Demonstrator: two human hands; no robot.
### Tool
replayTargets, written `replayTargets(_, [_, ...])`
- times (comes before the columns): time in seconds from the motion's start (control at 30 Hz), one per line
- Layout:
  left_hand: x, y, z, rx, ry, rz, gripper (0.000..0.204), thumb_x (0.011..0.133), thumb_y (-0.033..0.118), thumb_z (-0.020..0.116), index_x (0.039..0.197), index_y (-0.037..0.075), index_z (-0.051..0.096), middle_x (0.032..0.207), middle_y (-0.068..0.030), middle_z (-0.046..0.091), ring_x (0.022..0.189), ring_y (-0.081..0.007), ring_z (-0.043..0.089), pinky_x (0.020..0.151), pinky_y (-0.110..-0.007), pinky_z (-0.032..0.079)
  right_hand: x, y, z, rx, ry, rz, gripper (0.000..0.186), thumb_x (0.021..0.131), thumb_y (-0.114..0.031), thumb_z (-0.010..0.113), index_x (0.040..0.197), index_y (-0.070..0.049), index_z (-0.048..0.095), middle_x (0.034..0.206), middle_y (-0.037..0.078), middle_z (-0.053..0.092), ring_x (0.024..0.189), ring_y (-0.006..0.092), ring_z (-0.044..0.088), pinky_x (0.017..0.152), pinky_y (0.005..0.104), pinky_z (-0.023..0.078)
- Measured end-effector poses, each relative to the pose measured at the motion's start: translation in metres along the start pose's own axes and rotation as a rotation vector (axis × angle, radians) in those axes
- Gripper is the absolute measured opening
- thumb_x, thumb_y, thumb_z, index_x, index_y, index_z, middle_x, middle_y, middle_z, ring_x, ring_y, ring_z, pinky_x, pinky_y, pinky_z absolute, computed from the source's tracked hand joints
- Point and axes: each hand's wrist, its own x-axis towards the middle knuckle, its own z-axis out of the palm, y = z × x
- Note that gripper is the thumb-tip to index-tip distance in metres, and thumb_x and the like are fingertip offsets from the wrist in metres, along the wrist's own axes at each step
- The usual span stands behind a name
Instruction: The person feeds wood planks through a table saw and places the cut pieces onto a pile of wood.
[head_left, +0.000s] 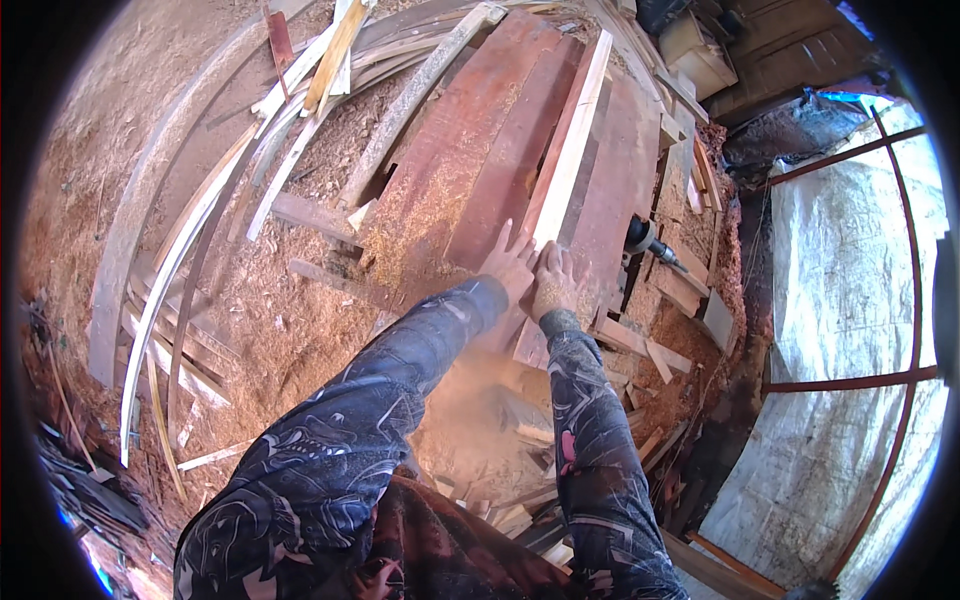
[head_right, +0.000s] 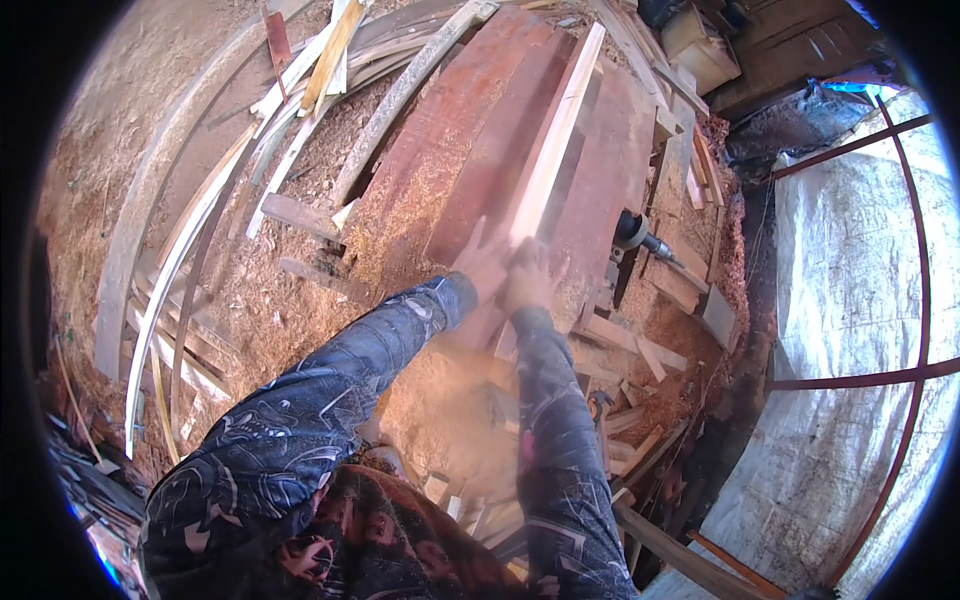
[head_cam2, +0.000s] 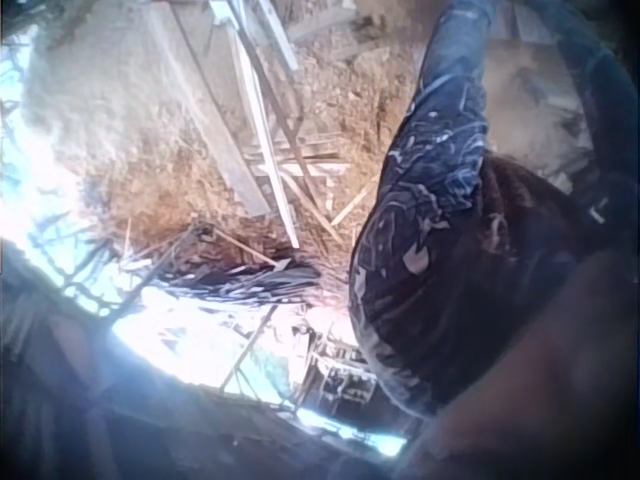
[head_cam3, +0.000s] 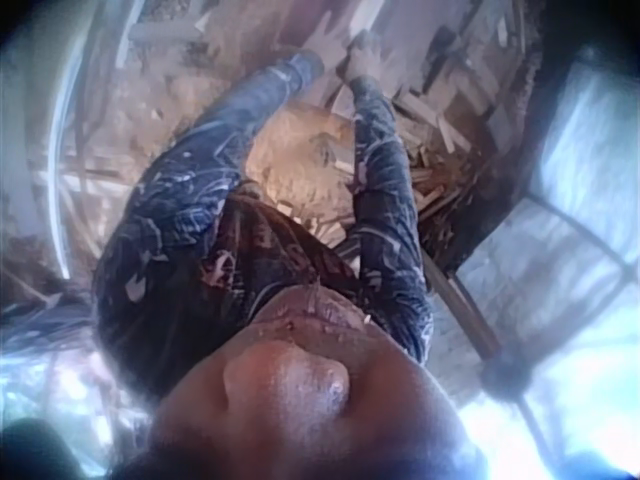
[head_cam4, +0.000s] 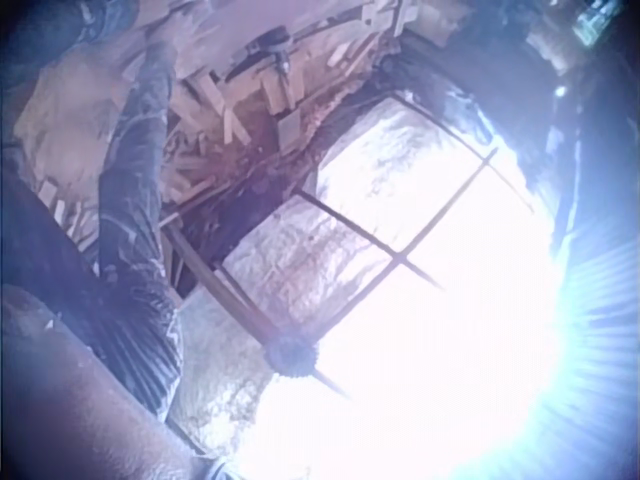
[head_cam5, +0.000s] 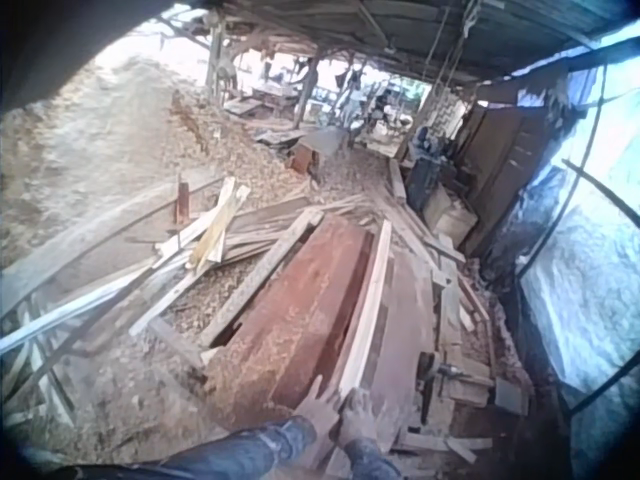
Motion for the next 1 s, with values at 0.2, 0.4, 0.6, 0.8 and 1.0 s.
replayTargets(0.2, [0.014,-0.008,0.001,0.024,0.031,-0.012,0.041,0.094,0.026,0.049,0.13,0.011,0.063,0.148,-0.0106,0.045,0.146,-0.0338,0.025,0.116,-0.067,0.0,0.016,0.002,-0.004,0.01,0.013,-0.004,0.084,0.071,-0.017,0.073,0.147,-0.007,0.04,0.158,0.011,0.026,0.148,0.029,0.019,0.116,0.0664,-0.001])
replayTargets(0.4, [0.033,-0.018,0.008,-0.054,0.197,-0.024,0.031,0.085,0.02,0.059,0.111,0.01,0.072,0.141,-0.0088,0.049,0.144,-0.0322,0.024,0.118,-0.064,0.008,0.035,0.008,-0.012,-0.014,-0.016,-0.008,0.092,0.067,-0.026,0.081,0.147,-0.009,0.04,0.158,0.012,0.027,0.147,0.0305,0.022,0.115,0.0684,-0.001])
replayTargets(0.6, [0.018,-0.067,0.017,-0.242,0.2,-0.168,0.064,0.089,0.039,0.057,0.147,0.013,0.043,0.155,-0.0148,0.033,0.147,-0.0366,0.022,0.115,-0.067,0.007,0.058,0.011,-0.016,0.08,0.061,-0.007,0.076,0.071,-0.037,0.08,0.137,-0.008,0.053,0.157,0.014,0.027,0.145,0.0341,0.027,0.114,0.0703,0.002])
replayTargets(0.8, [-0.075,-0.17,0.084,-0.075,0.289,-0.933,0.072,0.091,0.054,0.05,0.148,0.01,0.038,0.156,-0.0179,0.03,0.146,-0.0383,0.021,0.115,-0.065,0.011,0.072,0.013,-0.03,-0.049,-0.033,0.001,0.072,0.072,-0.052,0.077,0.13,-0.013,0.061,0.157,0.013,0.028,0.144,0.034,0.029,0.114,0.0707,0.004])
replayTargets(1.0, [-0.094,-0.173,0.115,-0.214,0.265,-1.104,0.069,0.092,0.054,0.05,0.144,0.009,0.042,0.15,-0.0185,0.04,0.141,-0.0398,0.031,0.115,-0.064,0.015,0.097,0.014,-0.033,-0.104,0.003,-0.003,0.094,0.065,-0.052,0.081,0.14,-0.007,0.046,0.156,0.008,0.03,0.142,0.0294,0.033,0.114,0.0703,0.007])
